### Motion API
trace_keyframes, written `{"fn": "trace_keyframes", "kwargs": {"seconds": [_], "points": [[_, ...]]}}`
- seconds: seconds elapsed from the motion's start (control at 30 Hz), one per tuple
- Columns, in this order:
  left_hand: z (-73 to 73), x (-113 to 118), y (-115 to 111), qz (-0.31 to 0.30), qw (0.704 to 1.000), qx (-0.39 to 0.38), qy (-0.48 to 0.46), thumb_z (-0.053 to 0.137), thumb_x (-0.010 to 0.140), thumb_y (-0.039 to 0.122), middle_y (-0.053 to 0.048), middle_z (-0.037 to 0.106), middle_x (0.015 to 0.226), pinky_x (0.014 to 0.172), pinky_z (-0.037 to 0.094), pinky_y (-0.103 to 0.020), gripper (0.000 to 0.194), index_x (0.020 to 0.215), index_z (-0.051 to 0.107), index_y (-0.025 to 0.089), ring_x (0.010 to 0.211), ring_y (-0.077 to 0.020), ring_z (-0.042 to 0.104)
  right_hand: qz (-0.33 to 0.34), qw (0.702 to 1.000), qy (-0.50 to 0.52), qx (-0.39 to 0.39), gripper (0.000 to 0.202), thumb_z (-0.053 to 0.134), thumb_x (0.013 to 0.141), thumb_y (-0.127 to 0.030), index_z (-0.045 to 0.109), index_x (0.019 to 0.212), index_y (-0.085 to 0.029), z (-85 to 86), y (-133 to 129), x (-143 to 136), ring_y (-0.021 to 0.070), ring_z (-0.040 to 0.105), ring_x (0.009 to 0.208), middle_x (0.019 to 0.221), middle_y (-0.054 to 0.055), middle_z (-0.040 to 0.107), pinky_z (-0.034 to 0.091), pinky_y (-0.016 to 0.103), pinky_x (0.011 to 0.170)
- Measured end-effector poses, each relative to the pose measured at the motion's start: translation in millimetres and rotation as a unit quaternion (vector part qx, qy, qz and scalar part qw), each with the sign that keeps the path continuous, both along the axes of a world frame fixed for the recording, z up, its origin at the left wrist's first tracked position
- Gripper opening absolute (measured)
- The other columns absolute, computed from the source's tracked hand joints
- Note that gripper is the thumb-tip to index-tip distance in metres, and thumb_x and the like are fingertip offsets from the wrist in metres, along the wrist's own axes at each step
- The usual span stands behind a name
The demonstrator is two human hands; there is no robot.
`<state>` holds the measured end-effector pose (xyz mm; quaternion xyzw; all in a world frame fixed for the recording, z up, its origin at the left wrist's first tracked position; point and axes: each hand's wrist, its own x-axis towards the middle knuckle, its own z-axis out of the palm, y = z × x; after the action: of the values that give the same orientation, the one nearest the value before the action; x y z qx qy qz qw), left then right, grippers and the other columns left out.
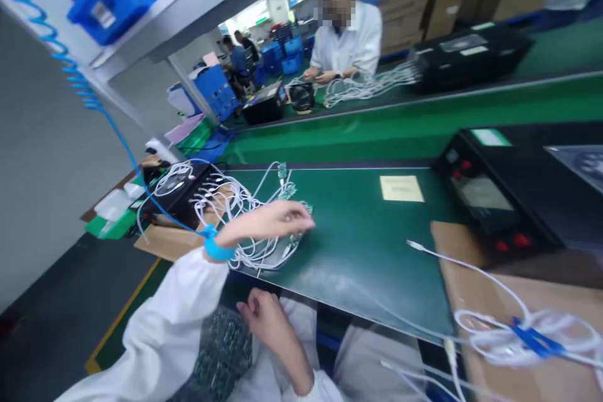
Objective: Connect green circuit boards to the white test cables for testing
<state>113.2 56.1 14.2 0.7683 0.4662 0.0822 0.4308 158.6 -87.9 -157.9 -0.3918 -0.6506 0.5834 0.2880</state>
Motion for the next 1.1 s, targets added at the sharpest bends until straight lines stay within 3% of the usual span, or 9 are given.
{"fn": "trace_keyframes", "kwargs": {"seconds": [0.07,0.2,0.33,0.43,0.6,0.7,0.8,0.97,1.1], "points": [[6.3,-17,19,0.042,0.984,0.087,0.148,0.065,0.093,0.044,-0.007,0.073,0.085,0.074,0.05,-0.03,0.03,0.096,0.071,0.015,0.079,-0.0194,0.067,0.013,1.0,0.01,0.012,0.035,0.062,0.091,-0.039,0.042,0.068,-0.023,26.7,7,33,0.0131,0.042,0.059,0.059,-0.006,0.045,0.027,0.028,0.058],[-25.2,-23,40,0.054,0.948,0.189,0.25,0.07,0.091,0.043,-0.012,0.073,0.099,0.084,0.051,-0.034,0.036,0.11,0.071,0.012,0.093,-0.024,0.068,-0.06,0.998,0.024,0.026,0.032,0.055,0.097,-0.047,0.043,0.078,-0.024,67.2,25,77,0.0126,0.043,0.057,0.06,-0.008,0.045,0.03,0.026,0.057],[-46.3,-9,49,0.044,0.952,0.2,0.227,0.067,0.093,0.033,-0.008,0.074,0.088,0.077,0.05,-0.03,0.02,0.098,0.074,0.014,0.082,-0.0198,0.068,-0.291,0.952,-0.023,0.094,0.02,0.05,0.102,-0.043,0.049,0.097,-0.023,70.2,60,85,0.0172,0.055,0.059,0.064,-0.006,0.052,0.038,0.028,0.061],[-44.4,-5,51,-0.001,0.953,0.196,0.232,0.071,0.089,0.029,-0.006,0.073,0.079,0.072,0.049,-0.028,0.015,0.087,0.075,0.015,0.075,-0.0183,0.067,-0.369,0.915,-0.11,0.121,0.014,0.053,0.102,-0.034,0.055,0.103,-0.02,62.1,86,75,0.0221,0.067,0.073,0.079,0.003,0.066,0.043,0.03,0.066],[-39.5,-8,47,-0.02,0.954,0.197,0.227,0.069,0.083,0.015,-0.005,0.072,0.073,0.073,0.049,-0.028,0.008,0.084,0.076,0.013,0.071,-0.0167,0.064,-0.38,0.908,-0.127,0.126,0.012,0.051,0.101,-0.023,0.062,0.099,-0.017,51.6,105,52,0.0241,0.072,0.089,0.1,0.013,0.073,0.049,0.031,0.076],[-34.1,-11,42,-0.006,0.962,0.183,0.204,0.064,0.081,0.011,-0.004,0.073,0.074,0.071,0.051,-0.026,0.016,0.089,0.077,0.013,0.07,-0.0155,0.065,-0.394,0.911,-0.022,0.115,0.018,0.05,0.099,-0.024,0.064,0.107,-0.015,43.5,104,50,0.0225,0.071,0.084,0.095,0.011,0.075,0.052,0.034,0.08],[-22.2,-16,34,0.034,0.967,0.188,0.169,0.063,0.087,0.018,-0.009,0.078,0.091,0.078,0.053,-0.029,0.02,0.101,0.077,0.013,0.084,-0.0184,0.07,-0.406,0.904,0.105,0.083,0.029,0.058,0.095,-0.04,0.065,0.108,-0.015,40.4,103,56,0.0216,0.07,0.08,0.092,0.01,0.074,0.054,0.033,0.076],[0.3,-27,8,0.096,0.987,0.128,-0.007,0.065,0.091,0.032,-0.01,0.076,0.094,0.078,0.057,-0.031,0.025,0.106,0.071,0.014,0.083,-0.0194,0.072,-0.348,0.909,0.225,0.05,0.05,0.049,0.096,-0.064,0.067,0.1,-0.017,60.7,109,54,0.0204,0.069,0.091,0.097,0.009,0.074,0.053,0.033,0.085],[7.8,-37,-12,0.142,0.983,0.097,-0.058,0.062,0.095,0.038,-0.004,0.07,0.079,0.063,0.052,-0.026,0.026,0.106,0.065,0.015,0.063,-0.0145,0.064,-0.24,0.906,0.344,-0.053,0.057,0.049,0.092,-0.074,0.059,0.077,-0.02,83.4,116,32,0.0143,0.061,0.064,0.068,0.0,0.062,0.05,0.026,0.064]]}}
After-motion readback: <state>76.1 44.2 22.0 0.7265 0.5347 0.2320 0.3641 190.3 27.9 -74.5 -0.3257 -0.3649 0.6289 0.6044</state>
